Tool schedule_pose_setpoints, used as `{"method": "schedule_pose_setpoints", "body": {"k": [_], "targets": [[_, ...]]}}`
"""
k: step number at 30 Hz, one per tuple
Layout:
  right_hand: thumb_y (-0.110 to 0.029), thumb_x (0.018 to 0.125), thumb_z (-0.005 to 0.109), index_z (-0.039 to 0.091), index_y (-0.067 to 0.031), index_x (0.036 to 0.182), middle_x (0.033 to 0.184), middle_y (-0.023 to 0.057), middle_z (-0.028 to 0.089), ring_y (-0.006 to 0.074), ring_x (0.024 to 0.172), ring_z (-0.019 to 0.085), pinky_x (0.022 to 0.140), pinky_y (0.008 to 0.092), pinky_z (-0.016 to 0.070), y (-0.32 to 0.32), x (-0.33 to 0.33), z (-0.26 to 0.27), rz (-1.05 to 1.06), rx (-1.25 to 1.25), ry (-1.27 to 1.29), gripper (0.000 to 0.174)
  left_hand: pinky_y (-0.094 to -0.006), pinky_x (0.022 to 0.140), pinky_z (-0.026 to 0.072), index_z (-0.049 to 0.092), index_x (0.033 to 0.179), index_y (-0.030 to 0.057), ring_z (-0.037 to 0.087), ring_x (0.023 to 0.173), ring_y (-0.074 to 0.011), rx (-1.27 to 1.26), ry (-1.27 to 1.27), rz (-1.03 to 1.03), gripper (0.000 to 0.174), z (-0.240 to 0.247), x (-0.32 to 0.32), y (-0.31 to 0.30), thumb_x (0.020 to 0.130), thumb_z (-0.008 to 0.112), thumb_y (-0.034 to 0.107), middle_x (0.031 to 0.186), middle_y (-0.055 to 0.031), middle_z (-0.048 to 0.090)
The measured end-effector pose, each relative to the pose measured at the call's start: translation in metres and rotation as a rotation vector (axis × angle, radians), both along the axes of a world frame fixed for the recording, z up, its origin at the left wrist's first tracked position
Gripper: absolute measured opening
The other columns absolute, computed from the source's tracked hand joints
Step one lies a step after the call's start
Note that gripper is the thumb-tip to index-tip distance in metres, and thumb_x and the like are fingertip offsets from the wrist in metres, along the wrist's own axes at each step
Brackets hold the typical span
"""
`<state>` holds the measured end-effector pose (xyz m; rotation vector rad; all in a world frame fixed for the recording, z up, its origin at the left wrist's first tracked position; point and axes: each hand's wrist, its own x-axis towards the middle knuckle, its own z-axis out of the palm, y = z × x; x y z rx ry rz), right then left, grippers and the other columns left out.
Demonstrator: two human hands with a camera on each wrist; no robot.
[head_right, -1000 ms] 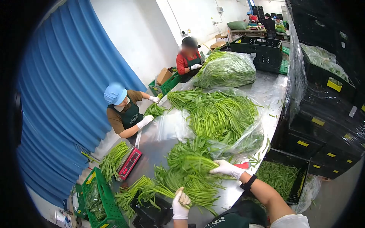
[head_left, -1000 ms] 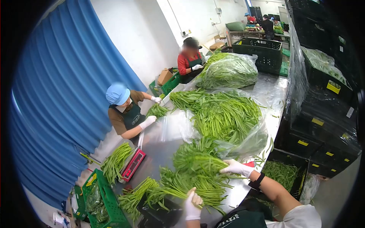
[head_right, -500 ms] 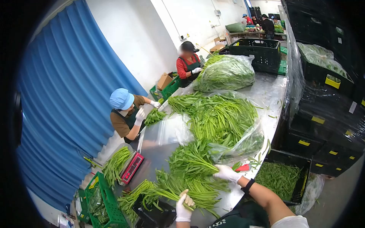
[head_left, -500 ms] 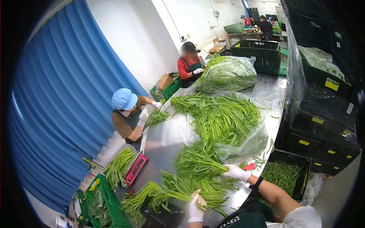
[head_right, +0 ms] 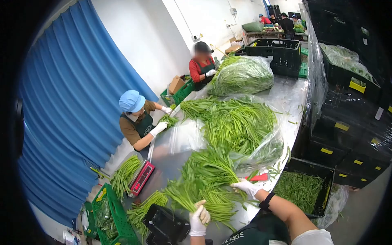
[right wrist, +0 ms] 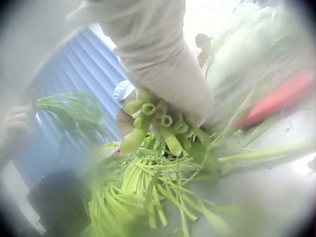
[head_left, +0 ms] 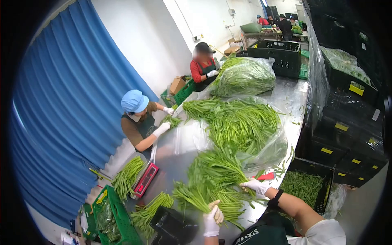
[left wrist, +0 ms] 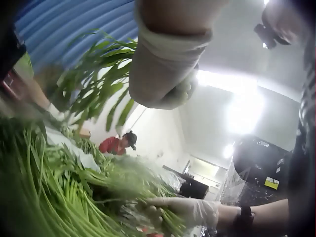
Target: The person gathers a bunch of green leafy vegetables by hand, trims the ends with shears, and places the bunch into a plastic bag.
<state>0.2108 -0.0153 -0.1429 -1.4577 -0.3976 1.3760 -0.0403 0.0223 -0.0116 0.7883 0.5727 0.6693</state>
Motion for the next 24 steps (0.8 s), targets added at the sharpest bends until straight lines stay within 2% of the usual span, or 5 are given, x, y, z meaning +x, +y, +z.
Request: {"method": "schedule_pose_setpoints", "body": {"k": [8,16,18,21,24], "targets": [[-0.010,0.085,0.061,0.054,-0.0031,0.106,0.078,-0.0006,0.056,0.0071,0.061,0.050,0.054,0.0217,0.0442,-0.006,0.000,0.034,-0.001,0.221,-0.059,0.023,-0.0217,0.033,0.0218,0.055,0.100,-0.0035,0.025,0.034,-0.0043,0.285,-0.046,0.018,0.017,0.041,-0.055,0.011,0.090,0.052,0.010,0.047,0.0061,0.029],[-0.011,0.086,0.061,0.057,-0.0046,0.094,0.070,-0.0001,0.056,0.0073,0.051,0.048,0.049,0.0213,0.0420,-0.011,-0.011,0.015,-0.019,0.116,-0.030,0.011,-0.0267,0.043,0.0346,0.057,0.105,0.0022,0.039,0.043,-0.0086,-0.301,0.484,0.056,0.022,-0.161,-0.109,-0.045,0.086,0.060,0.013,0.055,0.0042,0.040],[-0.011,0.086,0.061,0.057,-0.0047,0.096,0.072,-0.0012,0.056,0.0067,0.054,0.048,0.050,0.0208,0.0419,-0.012,-0.013,0.026,-0.027,0.092,-0.062,0.012,-0.0298,0.068,0.0497,0.050,0.121,0.0000,0.061,0.078,-0.0177,0.326,0.902,0.265,0.041,-0.160,-0.118,-0.057,0.085,0.062,0.015,0.087,-0.0099,0.062],[-0.011,0.086,0.061,0.055,-0.0049,0.107,0.079,-0.0022,0.057,0.0048,0.060,0.048,0.052,0.0203,0.0419,-0.014,-0.020,0.062,-0.036,0.123,-0.142,0.022,-0.0381,0.102,0.0341,0.036,0.136,0.0053,0.040,0.123,-0.0355,0.912,1.268,0.198,0.073,-0.152,-0.146,-0.060,0.076,0.071,0.026,0.137,-0.0176,0.038],[-0.012,0.086,0.062,0.052,-0.0045,0.118,0.091,-0.0007,0.060,0.0040,0.067,0.049,0.057,0.0201,0.0430,-0.018,-0.039,0.093,-0.076,0.243,-0.161,0.034,-0.0358,0.095,0.0403,0.058,0.111,0.0003,0.050,0.111,-0.0311,0.964,0.969,0.057,0.037,-0.080,-0.115,-0.052,0.078,0.069,0.014,0.120,-0.0179,0.054]]}}
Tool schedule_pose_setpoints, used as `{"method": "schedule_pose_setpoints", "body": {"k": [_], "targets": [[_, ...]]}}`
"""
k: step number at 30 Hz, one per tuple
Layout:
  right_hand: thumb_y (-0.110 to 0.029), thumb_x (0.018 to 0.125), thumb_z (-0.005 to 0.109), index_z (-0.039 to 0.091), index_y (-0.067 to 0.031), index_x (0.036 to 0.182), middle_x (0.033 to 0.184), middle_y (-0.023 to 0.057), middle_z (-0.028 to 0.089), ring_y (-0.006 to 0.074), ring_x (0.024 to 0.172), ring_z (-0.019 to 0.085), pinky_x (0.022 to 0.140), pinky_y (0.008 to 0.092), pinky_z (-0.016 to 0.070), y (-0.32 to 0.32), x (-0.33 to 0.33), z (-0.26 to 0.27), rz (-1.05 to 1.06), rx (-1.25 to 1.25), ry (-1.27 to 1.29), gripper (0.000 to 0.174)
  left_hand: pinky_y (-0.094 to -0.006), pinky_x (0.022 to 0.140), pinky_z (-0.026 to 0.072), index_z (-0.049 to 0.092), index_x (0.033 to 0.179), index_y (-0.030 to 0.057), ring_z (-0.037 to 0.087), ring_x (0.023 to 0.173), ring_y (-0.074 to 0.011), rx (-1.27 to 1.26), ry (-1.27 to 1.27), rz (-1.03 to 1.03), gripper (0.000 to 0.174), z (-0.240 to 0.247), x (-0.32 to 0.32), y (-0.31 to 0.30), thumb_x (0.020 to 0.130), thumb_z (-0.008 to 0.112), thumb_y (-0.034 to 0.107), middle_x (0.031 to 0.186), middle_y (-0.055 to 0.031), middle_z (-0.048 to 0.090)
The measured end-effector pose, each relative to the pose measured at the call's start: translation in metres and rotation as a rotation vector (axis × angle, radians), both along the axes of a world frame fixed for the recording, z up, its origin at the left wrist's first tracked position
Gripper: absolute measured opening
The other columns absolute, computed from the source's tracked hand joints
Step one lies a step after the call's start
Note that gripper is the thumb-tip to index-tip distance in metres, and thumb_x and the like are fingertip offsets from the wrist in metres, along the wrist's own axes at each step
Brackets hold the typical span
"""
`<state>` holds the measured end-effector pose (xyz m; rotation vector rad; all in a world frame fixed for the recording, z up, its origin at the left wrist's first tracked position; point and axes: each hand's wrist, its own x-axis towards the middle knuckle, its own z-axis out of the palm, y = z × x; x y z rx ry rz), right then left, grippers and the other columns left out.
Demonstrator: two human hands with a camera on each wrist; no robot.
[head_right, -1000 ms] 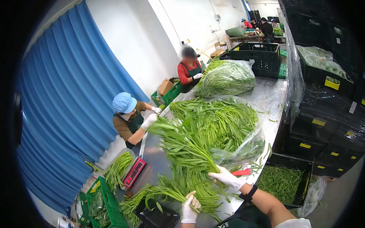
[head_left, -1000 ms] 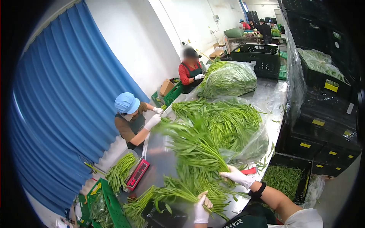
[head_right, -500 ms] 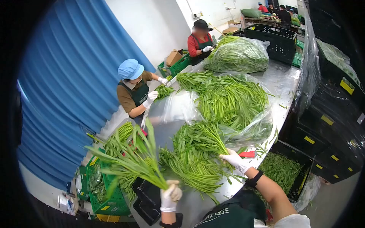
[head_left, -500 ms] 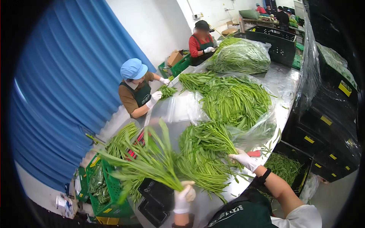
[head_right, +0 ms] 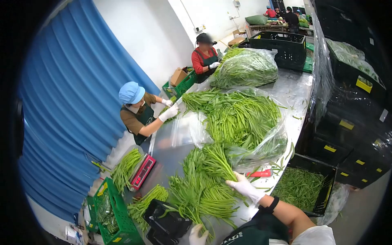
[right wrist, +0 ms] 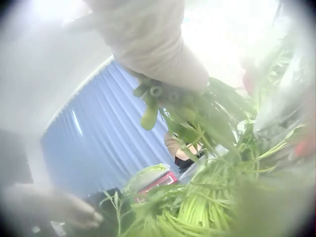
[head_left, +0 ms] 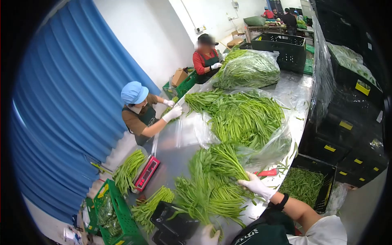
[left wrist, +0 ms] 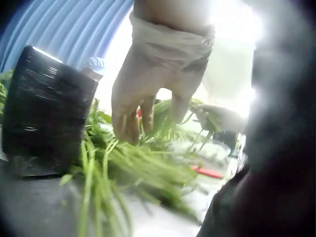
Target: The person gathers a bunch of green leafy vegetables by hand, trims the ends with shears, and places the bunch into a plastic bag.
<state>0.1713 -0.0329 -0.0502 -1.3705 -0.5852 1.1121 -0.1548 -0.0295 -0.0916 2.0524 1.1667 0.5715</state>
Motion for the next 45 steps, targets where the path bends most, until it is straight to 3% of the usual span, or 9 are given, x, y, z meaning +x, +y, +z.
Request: {"method": "schedule_pose_setpoints", "body": {"k": [1,3,9,12,16,18,20,22,45], "targets": [[-0.012,0.086,0.062,0.051,-0.0040,0.119,0.094,-0.0001,0.061,0.0053,0.071,0.051,0.061,0.0208,0.0442,-0.002,-0.008,0.007,-0.007,0.082,0.012,0.035,-0.0351,0.082,0.0467,0.061,0.104,0.0004,0.059,0.095,-0.0311,-0.031,-0.217,-0.031,0.029,0.022,0.025,0.002,0.077,0.068,0.008,0.099,-0.0141,0.064],[-0.013,0.086,0.062,0.048,-0.0016,0.124,0.103,0.0035,0.061,0.0109,0.087,0.055,0.071,0.0257,0.0471,-0.010,-0.016,0.023,0.020,0.165,-0.137,0.041,-0.0351,0.100,0.0389,0.041,0.129,-0.0039,0.049,0.119,-0.0263,-0.636,-0.406,-0.176,0.049,0.026,0.056,0.028,0.087,0.059,0.015,0.127,-0.0194,0.050],[-0.034,0.085,0.060,0.049,-0.0039,0.121,0.097,0.0181,0.064,0.0242,0.086,0.063,0.076,0.0341,0.0473,-0.029,-0.001,0.056,0.297,0.177,-0.746,0.048,-0.0449,0.110,0.0260,0.032,0.137,0.0057,0.036,0.128,-0.0293,-0.944,-1.045,-0.386,0.091,0.120,0.173,0.093,0.071,0.066,0.058,0.138,-0.0151,0.038],[-0.036,0.084,0.060,0.049,-0.0046,0.121,0.096,0.0197,0.064,0.0273,0.086,0.063,0.075,0.0362,0.0472,-0.028,0.010,0.050,0.431,0.142,-0.734,0.050,-0.0401,0.099,0.0403,0.041,0.131,0.0052,0.056,0.104,-0.0256,-1.031,-1.189,-0.334,0.061,0.123,0.199,0.109,0.086,0.058,0.042,0.103,-0.0102,0.062],[-0.036,0.092,0.052,0.046,0.0049,0.124,0.109,0.0058,0.059,0.0140,0.096,0.053,0.085,0.0296,0.0435,-0.032,0.035,0.033,0.456,0.224,0.094,0.052,-0.0345,0.080,0.0492,0.055,0.096,0.0060,0.056,0.070,-0.0173,-1.061,-1.169,-0.014,0.018,0.157,0.225,0.103,0.096,0.044,0.020,0.071,-0.0031,0.057],[-0.043,0.094,0.045,0.059,0.0018,0.112,0.112,0.0077,0.059,0.0167,0.100,0.054,0.087,0.0306,0.0423,-0.028,0.054,-0.005,0.330,0.134,-0.157,0.050,-0.0326,0.078,0.0489,0.056,0.093,0.0054,0.056,0.069,-0.0165,-1.216,-1.436,-0.031,0.020,0.161,0.221,0.115,0.096,0.045,0.022,0.066,-0.0024,0.055],[-0.041,0.089,0.053,0.065,-0.0015,0.100,0.102,0.0123,0.062,0.0229,0.097,0.057,0.085,0.0343,0.0425,-0.038,0.064,-0.016,0.227,-0.191,-0.401,0.043,-0.0305,0.073,0.0477,0.055,0.089,0.0065,0.053,0.067,-0.0172,-1.215,-1.445,0.002,0.017,0.162,0.208,0.137,0.094,0.049,0.021,0.066,-0.0040,0.053],[-0.032,0.078,0.064,0.068,-0.0063,0.087,0.084,0.0141,0.060,0.0266,0.086,0.058,0.078,0.0385,0.0438,-0.054,0.070,-0.037,-0.018,-0.247,-1.404,0.028,-0.0300,0.073,0.0470,0.056,0.086,0.0059,0.052,0.065,-0.0139,-1.209,-1.489,0.036,0.017,0.165,0.194,0.155,0.094,0.048,0.019,0.065,-0.0018,0.052],[-0.009,0.070,0.053,0.056,-0.0052,0.067,0.057,0.0121,0.057,0.0268,0.056,0.061,0.052,0.0386,0.0476,-0.021,0.037,-0.131,0.123,-0.038,-1.662,0.006,-0.0264,0.064,0.0436,0.054,0.096,0.0062,0.044,0.060,-0.0101,-1.329,-1.165,0.127,0.012,0.097,0.134,0.129,0.091,0.048,0.016,0.066,0.0030,0.041]]}}
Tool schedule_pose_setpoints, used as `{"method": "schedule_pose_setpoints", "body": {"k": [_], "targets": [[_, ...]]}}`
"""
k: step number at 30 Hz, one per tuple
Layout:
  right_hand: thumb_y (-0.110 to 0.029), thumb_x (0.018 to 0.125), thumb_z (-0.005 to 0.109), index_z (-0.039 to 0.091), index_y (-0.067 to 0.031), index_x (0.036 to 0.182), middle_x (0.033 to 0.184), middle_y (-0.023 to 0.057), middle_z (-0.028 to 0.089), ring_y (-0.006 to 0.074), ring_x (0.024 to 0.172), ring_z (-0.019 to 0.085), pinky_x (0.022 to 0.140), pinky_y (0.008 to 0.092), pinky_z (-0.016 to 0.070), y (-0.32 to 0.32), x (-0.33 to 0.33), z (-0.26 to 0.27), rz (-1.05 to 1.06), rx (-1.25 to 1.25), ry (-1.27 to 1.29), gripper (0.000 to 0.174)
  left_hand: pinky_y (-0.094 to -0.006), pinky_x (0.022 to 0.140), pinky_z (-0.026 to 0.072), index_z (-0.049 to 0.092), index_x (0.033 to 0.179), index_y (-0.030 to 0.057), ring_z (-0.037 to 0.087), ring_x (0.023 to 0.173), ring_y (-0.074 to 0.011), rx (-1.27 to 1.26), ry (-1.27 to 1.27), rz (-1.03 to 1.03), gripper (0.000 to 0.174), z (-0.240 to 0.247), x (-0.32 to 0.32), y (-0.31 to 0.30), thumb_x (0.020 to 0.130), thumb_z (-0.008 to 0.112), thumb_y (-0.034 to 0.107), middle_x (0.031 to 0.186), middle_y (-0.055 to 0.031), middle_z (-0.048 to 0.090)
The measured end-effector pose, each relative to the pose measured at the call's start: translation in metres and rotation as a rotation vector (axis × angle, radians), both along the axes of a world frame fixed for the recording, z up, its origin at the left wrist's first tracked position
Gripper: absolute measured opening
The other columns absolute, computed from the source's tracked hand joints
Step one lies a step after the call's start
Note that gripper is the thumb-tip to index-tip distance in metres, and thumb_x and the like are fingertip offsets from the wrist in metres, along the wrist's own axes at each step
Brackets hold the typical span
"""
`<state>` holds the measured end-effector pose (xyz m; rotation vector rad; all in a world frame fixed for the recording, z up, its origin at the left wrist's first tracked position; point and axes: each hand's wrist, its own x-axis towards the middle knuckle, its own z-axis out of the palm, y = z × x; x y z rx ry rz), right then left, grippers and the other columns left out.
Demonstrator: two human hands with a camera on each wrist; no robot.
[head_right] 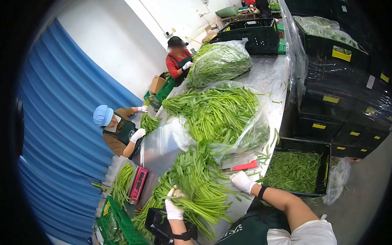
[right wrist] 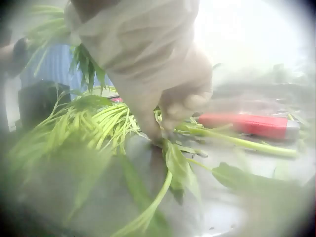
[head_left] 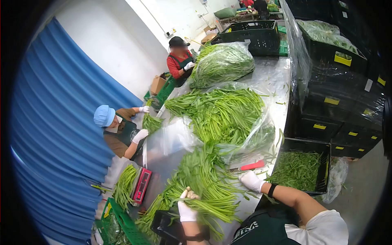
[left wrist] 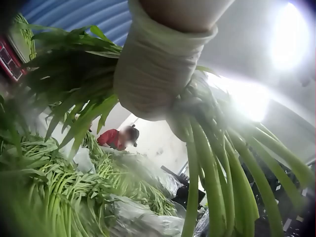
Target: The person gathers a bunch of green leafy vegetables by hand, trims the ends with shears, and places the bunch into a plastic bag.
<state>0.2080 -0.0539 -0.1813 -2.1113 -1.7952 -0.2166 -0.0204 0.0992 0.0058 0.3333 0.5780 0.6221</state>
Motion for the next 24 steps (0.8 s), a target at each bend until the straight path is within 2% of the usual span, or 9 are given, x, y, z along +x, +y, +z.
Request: {"method": "schedule_pose_setpoints", "body": {"k": [4,6,8,10,13,17,18,21,24], "targets": [[-0.010,0.070,0.054,0.058,-0.0047,0.067,0.056,0.0119,0.058,0.0277,0.055,0.061,0.051,0.0389,0.0473,-0.002,-0.002,0.013,0.030,-0.074,-0.021,0.007,-0.0238,0.063,0.0431,0.054,0.096,0.0047,0.044,0.059,-0.0100,-0.011,0.018,0.012,0.013,0.000,0.003,-0.008,0.090,0.050,0.015,0.066,0.0031,0.042],[-0.012,0.070,0.055,0.062,-0.0050,0.071,0.060,0.0140,0.061,0.0295,0.055,0.061,0.052,0.0386,0.0481,-0.002,0.006,0.037,-0.013,-0.284,0.190,0.010,-0.0239,0.062,0.0431,0.054,0.097,0.0044,0.043,0.059,-0.0102,-0.012,0.017,0.012,0.013,0.000,0.000,-0.009,0.089,0.050,0.015,0.066,0.0027,0.042],[-0.011,0.072,0.055,0.063,-0.0040,0.074,0.066,0.0149,0.064,0.0246,0.055,0.062,0.051,0.0347,0.0484,-0.005,0.021,0.099,-0.072,-0.110,0.596,0.010,-0.0242,0.062,0.0431,0.055,0.098,0.0040,0.043,0.058,-0.0102,-0.038,-0.011,0.004,0.014,0.000,-0.005,-0.009,0.089,0.050,0.014,0.067,0.0019,0.042],[-0.004,0.077,0.054,0.061,-0.0019,0.089,0.078,0.0102,0.068,0.0135,0.066,0.065,0.056,0.0271,0.0495,-0.015,0.044,0.174,0.069,-0.138,1.460,0.014,-0.0265,0.063,0.0427,0.054,0.098,0.0055,0.044,0.059,-0.0104,-0.033,-0.016,-0.005,0.014,-0.006,-0.012,-0.006,0.090,0.049,0.015,0.067,0.0022,0.042],[-0.006,0.084,0.054,0.058,0.0015,0.096,0.108,0.0148,0.063,0.0183,0.096,0.063,0.083,0.0271,0.0488,-0.030,0.059,0.234,0.491,0.001,1.862,0.015,-0.0290,0.066,0.0426,0.054,0.099,0.0073,0.045,0.061,-0.0106,-0.032,-0.028,-0.014,0.014,-0.014,-0.015,-0.006,0.091,0.047,0.016,0.068,0.0024,0.043],[-0.006,0.082,0.058,0.060,0.0003,0.089,0.095,0.0098,0.066,0.0170,0.086,0.063,0.081,0.0284,0.0483,-0.023,0.047,0.217,0.310,0.114,1.464,0.010,-0.0297,0.066,0.0432,0.054,0.101,0.0068,0.045,0.062,-0.0108,-0.064,-0.058,-0.035,0.015,-0.021,-0.012,-0.008,0.091,0.047,0.016,0.068,0.0021,0.044],[-0.003,0.079,0.059,0.060,-0.0017,0.089,0.086,0.0080,0.066,0.0156,0.080,0.062,0.078,0.0268,0.0479,-0.019,0.047,0.198,0.208,0.062,1.105,0.010,-0.0300,0.066,0.0434,0.053,0.102,0.0066,0.046,0.062,-0.0110,-0.060,-0.062,-0.044,0.016,-0.021,-0.012,-0.010,0.091,0.047,0.016,0.069,0.0020,0.044],[-0.009,0.077,0.058,0.056,-0.0038,0.084,0.075,0.0114,0.061,0.0284,0.075,0.061,0.068,0.0374,0.0478,-0.014,0.054,0.090,0.163,0.028,0.436,0.010,-0.0266,0.063,0.0443,0.055,0.100,0.0053,0.045,0.059,-0.0111,-0.081,-0.026,-0.002,0.015,-0.017,-0.008,-0.016,0.090,0.049,0.015,0.067,0.0022,0.043],[-0.014,0.078,0.055,0.055,-0.0043,0.084,0.074,0.0119,0.059,0.0316,0.074,0.059,0.067,0.0415,0.0459,-0.038,0.051,0.054,0.082,-0.082,0.222,0.011,-0.0265,0.063,0.0445,0.055,0.100,0.0052,0.046,0.060,-0.0113,-0.052,-0.021,-0.018,0.015,-0.023,-0.009,-0.015,0.090,0.050,0.015,0.067,0.0024,0.043]]}}
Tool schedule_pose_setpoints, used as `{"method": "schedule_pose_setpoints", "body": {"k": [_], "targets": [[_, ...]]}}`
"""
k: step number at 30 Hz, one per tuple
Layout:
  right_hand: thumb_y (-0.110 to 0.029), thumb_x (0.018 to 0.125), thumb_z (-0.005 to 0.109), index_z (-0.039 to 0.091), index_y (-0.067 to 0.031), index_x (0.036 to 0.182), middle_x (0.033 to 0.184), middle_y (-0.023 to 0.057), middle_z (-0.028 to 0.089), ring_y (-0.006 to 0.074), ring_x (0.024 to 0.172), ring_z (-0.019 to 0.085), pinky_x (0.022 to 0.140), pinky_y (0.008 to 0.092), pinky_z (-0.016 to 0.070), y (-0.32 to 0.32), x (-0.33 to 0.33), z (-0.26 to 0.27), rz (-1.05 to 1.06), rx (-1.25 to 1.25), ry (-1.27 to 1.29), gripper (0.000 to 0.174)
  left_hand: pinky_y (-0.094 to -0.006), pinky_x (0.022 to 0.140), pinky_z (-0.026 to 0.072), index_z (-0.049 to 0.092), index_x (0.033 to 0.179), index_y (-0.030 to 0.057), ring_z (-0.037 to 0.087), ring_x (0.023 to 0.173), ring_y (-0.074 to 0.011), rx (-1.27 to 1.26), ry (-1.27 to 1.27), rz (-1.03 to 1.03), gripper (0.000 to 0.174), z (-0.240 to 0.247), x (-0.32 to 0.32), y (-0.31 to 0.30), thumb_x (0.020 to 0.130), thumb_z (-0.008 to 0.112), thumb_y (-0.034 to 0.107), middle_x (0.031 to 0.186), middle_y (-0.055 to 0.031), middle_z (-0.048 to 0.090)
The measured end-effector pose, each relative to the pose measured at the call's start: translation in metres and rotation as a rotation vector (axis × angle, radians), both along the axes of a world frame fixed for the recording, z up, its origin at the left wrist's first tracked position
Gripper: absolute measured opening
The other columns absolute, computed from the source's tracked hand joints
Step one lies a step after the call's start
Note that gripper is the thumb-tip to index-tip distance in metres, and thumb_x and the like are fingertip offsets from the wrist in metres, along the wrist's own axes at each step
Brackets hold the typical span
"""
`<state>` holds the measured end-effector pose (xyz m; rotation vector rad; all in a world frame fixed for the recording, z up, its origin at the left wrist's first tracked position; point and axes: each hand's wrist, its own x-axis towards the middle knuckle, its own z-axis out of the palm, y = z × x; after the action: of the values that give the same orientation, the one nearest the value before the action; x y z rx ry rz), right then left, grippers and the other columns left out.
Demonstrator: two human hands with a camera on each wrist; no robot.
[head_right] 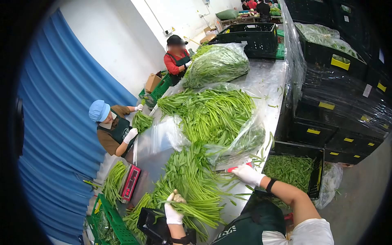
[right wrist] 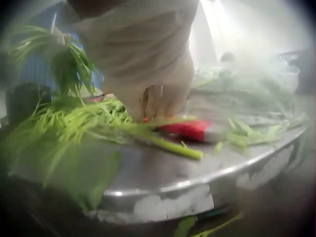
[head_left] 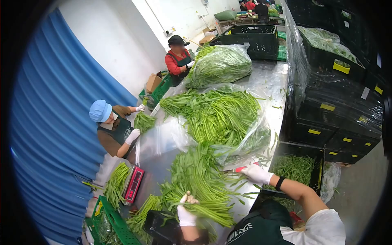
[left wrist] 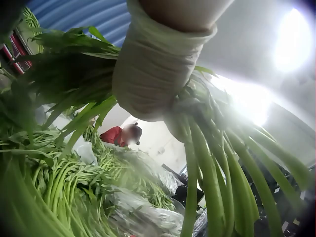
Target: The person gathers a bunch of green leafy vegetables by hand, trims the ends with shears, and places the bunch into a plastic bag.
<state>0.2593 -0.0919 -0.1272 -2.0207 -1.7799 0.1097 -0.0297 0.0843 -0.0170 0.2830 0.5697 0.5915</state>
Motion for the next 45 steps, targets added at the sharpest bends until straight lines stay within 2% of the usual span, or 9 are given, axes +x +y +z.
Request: {"method": "schedule_pose_setpoints", "body": {"k": [11,13,14,19,23,27,30,33,45], "targets": [[-0.015,0.077,0.057,0.055,-0.0067,0.071,0.072,0.0109,0.057,0.0254,0.068,0.058,0.065,0.0367,0.0451,-0.023,-0.008,-0.020,-0.119,-0.194,-0.400,0.010,-0.0268,0.065,0.0448,0.055,0.101,0.0050,0.047,0.061,-0.0106,-0.070,0.002,0.008,0.016,-0.005,0.005,-0.005,0.088,0.054,0.014,0.068,0.0029,0.044],[-0.016,0.087,0.055,0.058,-0.0038,0.079,0.074,0.0098,0.062,0.0217,0.068,0.061,0.063,0.0320,0.0471,-0.021,-0.010,0.000,-0.281,-0.113,0.501,0.015,-0.0272,0.066,0.0450,0.054,0.102,0.0051,0.047,0.062,-0.0105,-0.061,0.002,0.003,0.017,-0.005,0.005,-0.005,0.088,0.054,0.014,0.069,0.0028,0.044],[-0.022,0.093,0.052,0.060,-0.0024,0.088,0.076,0.0065,0.065,0.0159,0.068,0.062,0.060,0.0260,0.0478,-0.013,-0.007,-0.017,-0.219,0.060,1.362,0.022,-0.0277,0.065,0.0433,0.055,0.102,0.0048,0.046,0.062,-0.0115,-0.056,0.018,0.012,0.016,-0.007,0.005,-0.005,0.089,0.050,0.014,0.069,0.0013,0.044],[-0.021,0.094,0.052,0.061,-0.0010,0.101,0.077,0.0043,0.064,0.0079,0.062,0.054,0.060,0.0200,0.0463,0.001,-0.008,0.003,-0.258,0.141,2.130,0.023,-0.0287,0.066,0.0426,0.056,0.102,0.0043,0.046,0.063,-0.0144,-0.015,0.095,0.024,0.018,0.003,0.018,-0.014,0.090,0.047,0.014,0.073,-0.0020,0.049],[-0.017,0.093,0.053,0.056,0.0017,0.114,0.078,0.0050,0.064,0.0089,0.066,0.056,0.061,0.0204,0.0463,0.001,-0.041,0.075,-0.112,0.198,2.041,0.029,-0.0280,0.068,0.0469,0.058,0.107,0.0044,0.052,0.069,-0.0146,-0.050,0.028,-0.053,0.024,-0.004,0.018,-0.011,0.085,0.054,0.015,0.100,-0.0086,0.060],[-0.014,0.091,0.055,0.057,0.0018,0.115,0.083,0.0069,0.067,0.0100,0.069,0.060,0.066,0.0228,0.0477,-0.001,-0.069,0.118,-0.127,0.242,1.590,0.029,-0.0292,0.072,0.0486,0.048,0.126,0.0027,0.057,0.093,-0.0196,0.133,0.057,-0.114,0.040,0.019,0.035,-0.026,0.089,0.054,0.017,0.131,-0.0143,0.048],[-0.017,0.085,0.061,0.066,-0.0105,0.107,0.078,0.0046,0.068,0.0154,0.064,0.062,0.061,0.0282,0.0480,0.003,-0.089,0.119,-0.037,0.504,0.822,0.023,-0.0336,0.082,0.0491,0.039,0.133,0.0036,0.048,0.119,-0.0248,0.211,-0.066,-0.152,0.052,0.021,0.041,-0.034,0.088,0.058,0.021,0.135,-0.0138,0.043],[-0.018,0.082,0.063,0.066,-0.0151,0.107,0.075,0.0071,0.066,0.0210,0.064,0.063,0.060,0.0313,0.0484,-0.003,-0.100,0.119,-0.011,0.386,0.332,0.026,-0.0358,0.084,0.0487,0.041,0.133,0.0039,0.047,0.119,-0.0248,0.400,-0.017,-0.109,0.051,0.030,0.046,-0.044,0.088,0.059,0.020,0.132,-0.0135,0.047],[-0.029,0.081,0.063,0.069,-0.0143,0.102,0.068,0.0045,0.066,0.0187,0.060,0.064,0.059,0.0296,0.0493,-0.005,-0.105,0.117,-0.049,0.137,0.963,0.025,-0.0305,0.066,0.0498,0.053,0.110,0.0035,0.057,0.095,-0.0231,0.256,0.086,0.042,0.029,0.036,0.036,-0.043,0.085,0.064,0.013,0.101,-0.0107,0.061]]}}
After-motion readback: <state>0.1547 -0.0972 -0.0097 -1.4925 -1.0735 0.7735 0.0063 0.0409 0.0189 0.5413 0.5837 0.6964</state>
